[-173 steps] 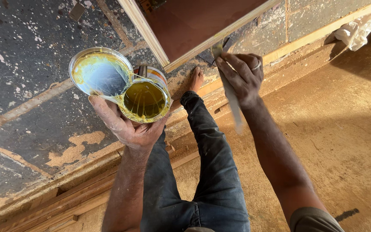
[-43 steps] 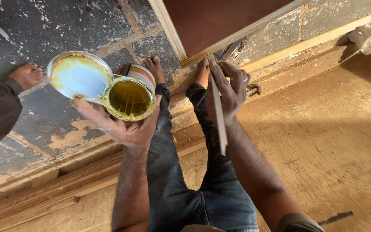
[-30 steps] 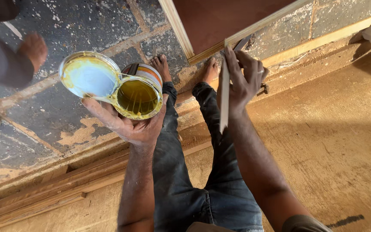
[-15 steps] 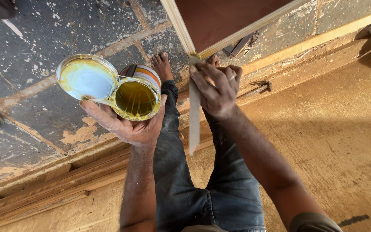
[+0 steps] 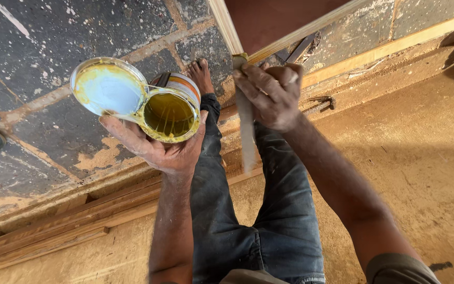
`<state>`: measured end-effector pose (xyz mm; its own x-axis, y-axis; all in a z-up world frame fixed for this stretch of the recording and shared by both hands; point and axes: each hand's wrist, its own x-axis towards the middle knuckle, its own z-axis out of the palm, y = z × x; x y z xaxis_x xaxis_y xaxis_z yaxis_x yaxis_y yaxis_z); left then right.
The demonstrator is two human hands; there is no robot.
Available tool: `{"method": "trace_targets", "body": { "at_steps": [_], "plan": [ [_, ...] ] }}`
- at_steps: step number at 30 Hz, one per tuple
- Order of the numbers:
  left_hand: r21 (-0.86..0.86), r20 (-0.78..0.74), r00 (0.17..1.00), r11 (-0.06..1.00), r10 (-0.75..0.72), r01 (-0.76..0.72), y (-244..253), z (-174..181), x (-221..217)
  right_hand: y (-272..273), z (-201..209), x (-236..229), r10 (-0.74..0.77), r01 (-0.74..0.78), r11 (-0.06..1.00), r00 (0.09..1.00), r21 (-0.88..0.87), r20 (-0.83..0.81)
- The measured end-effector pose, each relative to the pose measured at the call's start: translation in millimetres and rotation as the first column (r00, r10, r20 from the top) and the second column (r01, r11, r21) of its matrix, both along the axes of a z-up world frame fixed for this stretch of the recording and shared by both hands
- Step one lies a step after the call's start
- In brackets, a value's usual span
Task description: The person applies adhesive from a can to the edges of wooden boards using a thin stick.
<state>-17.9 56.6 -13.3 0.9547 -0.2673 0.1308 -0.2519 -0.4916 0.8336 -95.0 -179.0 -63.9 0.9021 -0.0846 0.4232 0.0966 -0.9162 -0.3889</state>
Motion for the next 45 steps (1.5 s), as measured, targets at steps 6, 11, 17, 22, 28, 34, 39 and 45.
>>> {"method": "trace_targets", "body": {
  "at_steps": [6,11,17,22,28,34,39,45],
  "plan": [
    [-0.064,-0.067,0.998,0.998,-0.002,-0.003,2,1,0,1,22,-29,0.009,-0.008,1.000,0.998,0.024,-0.067],
    [-0.058,-0.070,0.997,0.998,-0.021,0.017,-6,7,1,-44,8,-23,-0.393,0.395,0.917,0.918,-0.057,0.043],
    [0.155,0.131,0.991,0.988,-0.024,0.004,-21,14,12,36,6,0,-0.550,0.529,0.832,0.826,-0.164,-0.123],
    [-0.005,0.009,1.000,1.000,-0.001,0.001,-9,7,11,68,31,-7,-0.243,0.270,0.962,0.913,0.037,-0.329],
    [0.126,0.048,0.998,0.992,-0.038,0.032,6,1,5,-15,7,-22,-0.546,0.552,0.829,0.833,0.085,-0.085],
    [0.129,0.085,0.996,0.991,-0.030,0.018,4,-7,-3,20,8,6,-0.523,0.517,0.851,0.849,-0.087,-0.069],
    [0.056,0.070,0.997,0.998,-0.011,0.007,-1,-3,5,57,38,-3,-0.275,0.324,0.939,0.910,0.118,-0.311],
    [0.210,0.176,0.982,0.977,-0.069,0.031,-5,14,15,-13,11,-6,-0.537,0.553,0.823,0.832,0.128,-0.138]
  ]
}}
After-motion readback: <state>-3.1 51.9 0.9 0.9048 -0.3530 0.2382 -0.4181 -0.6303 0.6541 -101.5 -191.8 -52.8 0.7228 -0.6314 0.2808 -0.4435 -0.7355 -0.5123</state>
